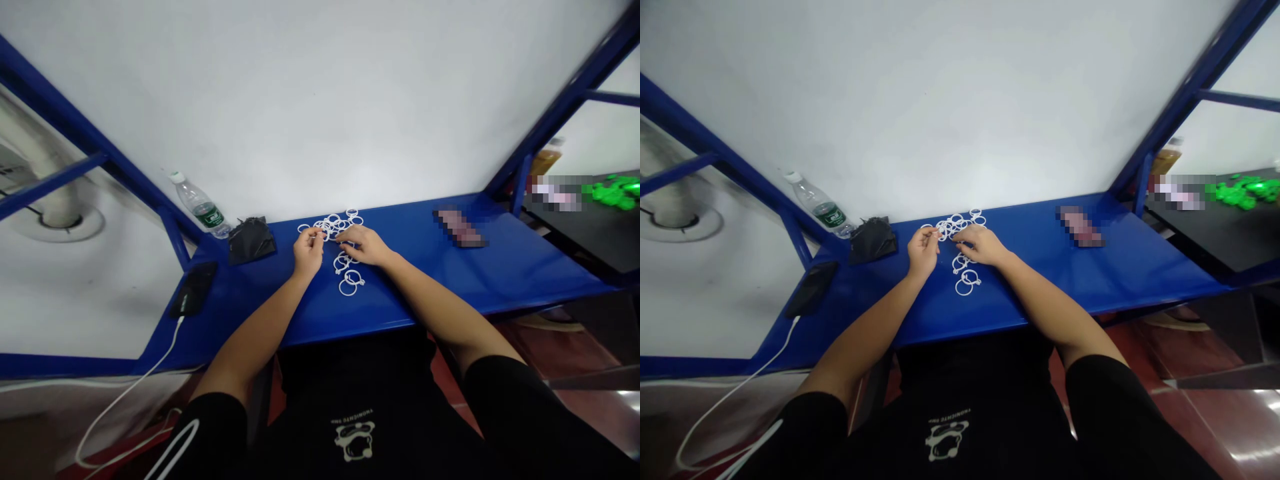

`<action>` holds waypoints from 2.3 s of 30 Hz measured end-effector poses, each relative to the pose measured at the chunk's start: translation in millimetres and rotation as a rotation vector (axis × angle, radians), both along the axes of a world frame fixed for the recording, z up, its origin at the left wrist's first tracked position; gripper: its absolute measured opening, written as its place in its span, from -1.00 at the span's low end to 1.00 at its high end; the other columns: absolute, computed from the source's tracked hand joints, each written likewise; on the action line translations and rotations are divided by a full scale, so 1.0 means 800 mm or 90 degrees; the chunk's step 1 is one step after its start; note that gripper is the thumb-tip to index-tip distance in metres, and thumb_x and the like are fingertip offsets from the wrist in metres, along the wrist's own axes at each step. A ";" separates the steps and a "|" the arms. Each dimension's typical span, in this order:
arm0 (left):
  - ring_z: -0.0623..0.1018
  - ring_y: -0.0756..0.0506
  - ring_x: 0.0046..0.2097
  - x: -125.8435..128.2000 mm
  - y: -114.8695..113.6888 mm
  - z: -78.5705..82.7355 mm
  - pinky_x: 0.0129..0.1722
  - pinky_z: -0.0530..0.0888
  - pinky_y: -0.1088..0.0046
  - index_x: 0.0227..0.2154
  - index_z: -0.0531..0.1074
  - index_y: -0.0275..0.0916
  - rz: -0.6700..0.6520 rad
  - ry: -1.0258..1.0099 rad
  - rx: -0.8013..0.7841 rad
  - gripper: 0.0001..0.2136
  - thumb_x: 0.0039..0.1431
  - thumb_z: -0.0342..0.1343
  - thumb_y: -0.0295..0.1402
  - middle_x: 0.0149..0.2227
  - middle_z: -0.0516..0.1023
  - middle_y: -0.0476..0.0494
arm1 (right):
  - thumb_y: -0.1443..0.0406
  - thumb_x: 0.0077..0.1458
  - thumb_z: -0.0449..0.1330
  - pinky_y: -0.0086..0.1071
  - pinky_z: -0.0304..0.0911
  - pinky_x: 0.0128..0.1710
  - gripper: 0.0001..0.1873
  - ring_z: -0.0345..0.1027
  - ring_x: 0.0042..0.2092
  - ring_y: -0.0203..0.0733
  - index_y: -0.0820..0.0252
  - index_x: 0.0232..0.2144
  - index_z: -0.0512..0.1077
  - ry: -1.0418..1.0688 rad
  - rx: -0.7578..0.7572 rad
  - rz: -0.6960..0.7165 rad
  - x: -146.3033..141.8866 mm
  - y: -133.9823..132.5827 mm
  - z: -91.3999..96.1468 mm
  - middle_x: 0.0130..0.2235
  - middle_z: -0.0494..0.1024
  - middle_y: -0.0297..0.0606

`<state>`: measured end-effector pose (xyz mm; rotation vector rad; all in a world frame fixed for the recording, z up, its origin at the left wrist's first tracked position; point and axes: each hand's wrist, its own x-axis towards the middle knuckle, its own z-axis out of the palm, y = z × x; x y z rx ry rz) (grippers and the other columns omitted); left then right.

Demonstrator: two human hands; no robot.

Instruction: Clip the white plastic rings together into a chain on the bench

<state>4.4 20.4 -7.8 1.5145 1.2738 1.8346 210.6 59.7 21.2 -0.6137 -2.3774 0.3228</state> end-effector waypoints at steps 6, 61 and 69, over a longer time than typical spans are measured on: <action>0.44 0.06 -0.55 -0.004 0.001 -0.007 -0.55 0.38 0.55 -0.22 0.56 -0.22 0.000 0.072 -0.021 -0.81 0.37 0.12 -0.23 -0.39 0.61 -0.05 | 0.35 0.27 0.13 -0.11 0.37 0.16 -0.68 0.55 -0.01 -0.08 0.14 -0.04 0.64 -0.111 -0.037 0.055 0.003 0.018 -0.016 -0.07 0.72 -0.16; 0.49 0.01 -0.51 -0.002 0.002 -0.013 -0.47 0.45 0.48 0.10 0.53 -0.22 -0.169 0.025 -0.110 -0.55 0.44 0.06 0.03 -0.33 0.63 -0.10 | 0.28 0.41 0.13 -0.09 0.38 0.09 -0.82 0.48 -0.02 -0.05 0.06 -0.20 0.55 0.054 0.069 0.070 -0.005 -0.004 0.012 -0.18 0.66 -0.21; 0.41 0.07 -0.58 -0.004 0.011 -0.007 -0.59 0.36 0.57 -0.27 0.50 -0.22 -0.105 -0.118 -0.142 -0.78 0.15 0.37 -0.23 -0.44 0.58 0.00 | 0.29 0.39 0.16 -0.07 0.37 0.13 -0.81 0.48 0.05 -0.03 0.07 -0.06 0.57 0.059 0.099 0.014 -0.002 0.001 0.005 -0.03 0.65 -0.15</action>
